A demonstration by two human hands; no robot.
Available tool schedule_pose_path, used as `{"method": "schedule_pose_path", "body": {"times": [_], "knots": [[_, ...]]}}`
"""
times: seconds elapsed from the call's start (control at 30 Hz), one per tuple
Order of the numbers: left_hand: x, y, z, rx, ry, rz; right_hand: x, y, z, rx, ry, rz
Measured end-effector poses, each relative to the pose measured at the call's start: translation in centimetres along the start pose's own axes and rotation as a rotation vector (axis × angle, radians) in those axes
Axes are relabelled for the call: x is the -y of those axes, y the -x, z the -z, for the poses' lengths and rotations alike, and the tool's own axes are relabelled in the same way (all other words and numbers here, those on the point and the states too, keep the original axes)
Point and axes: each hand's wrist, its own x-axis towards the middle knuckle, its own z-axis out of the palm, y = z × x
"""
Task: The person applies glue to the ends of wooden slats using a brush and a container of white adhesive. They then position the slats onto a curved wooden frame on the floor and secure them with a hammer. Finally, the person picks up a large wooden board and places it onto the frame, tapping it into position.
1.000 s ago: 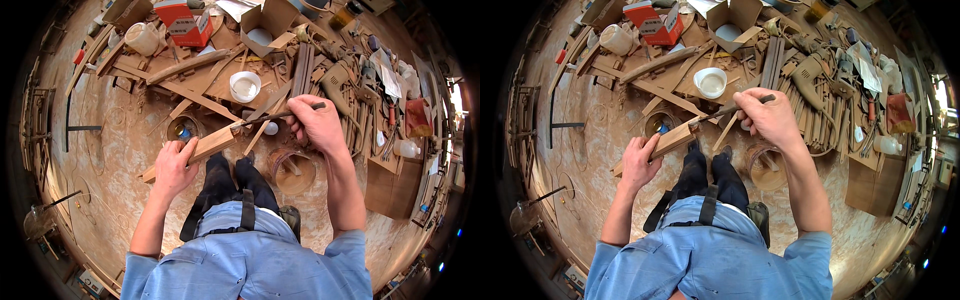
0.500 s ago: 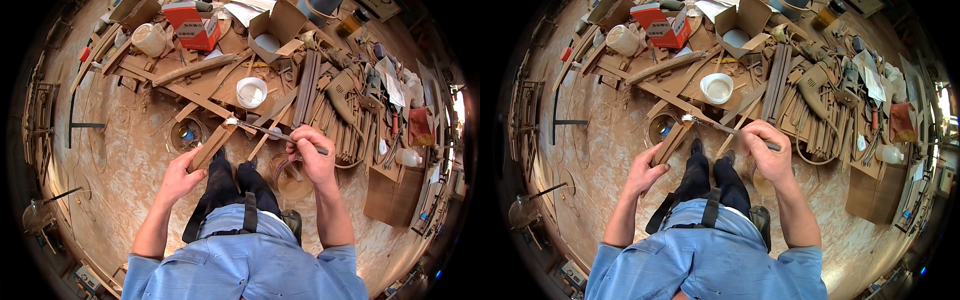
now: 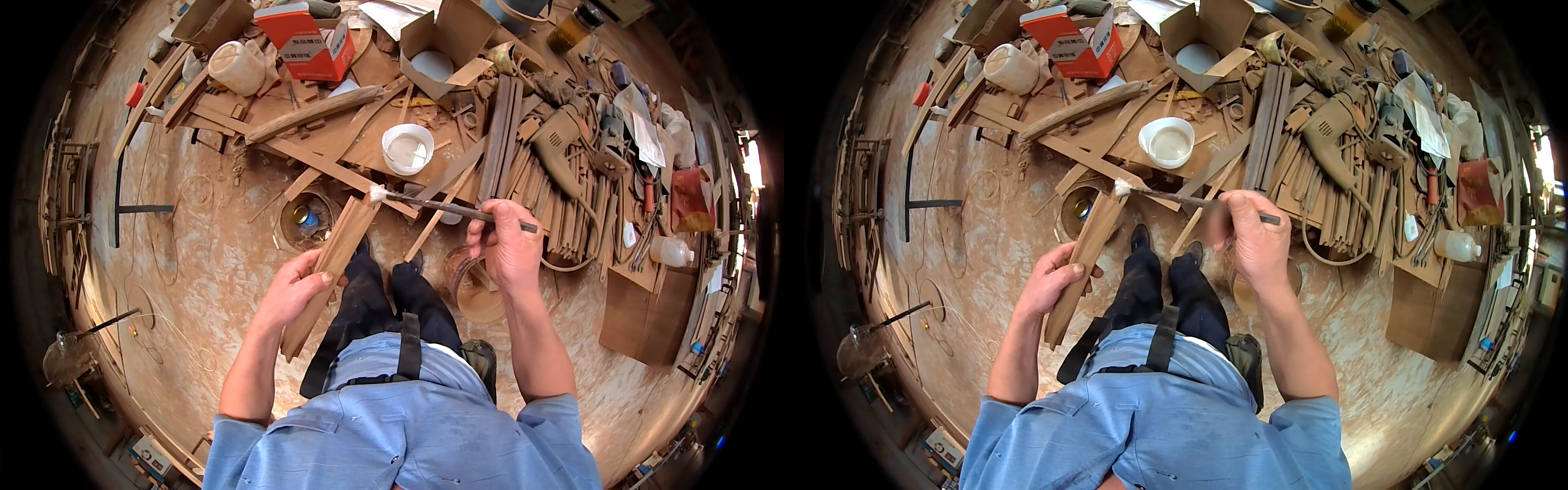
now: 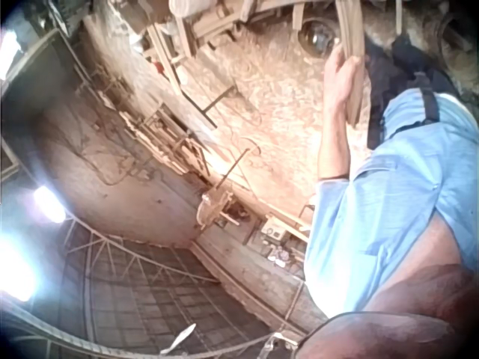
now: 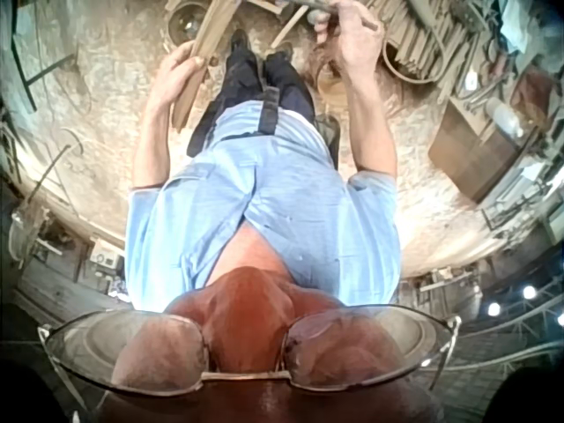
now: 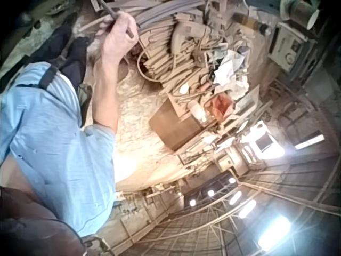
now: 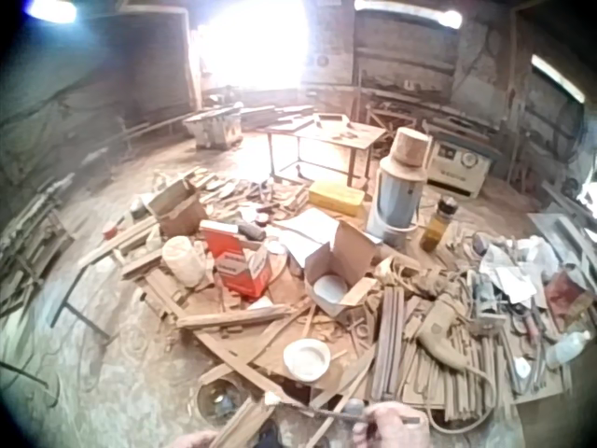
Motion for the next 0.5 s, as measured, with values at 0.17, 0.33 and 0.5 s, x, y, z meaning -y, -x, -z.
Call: {"method": "schedule_pose_path", "body": {"times": [0.17,0.33,0.5], "knots": [[1.0,-0.1,0.7,0.024,0.144,0.044,0.4,0.0,0.6,0.050,-0.209,0.024],[1.1,0.0,0.8,0.099,0.272,0.098,0.1,-0.1,1.0,0.137,-0.047,-0.007],[1.3,0.2,1.1,0.107,0.289,0.143,0.8,-1.0,1.6,0.057,-0.022,-0.082]]}}
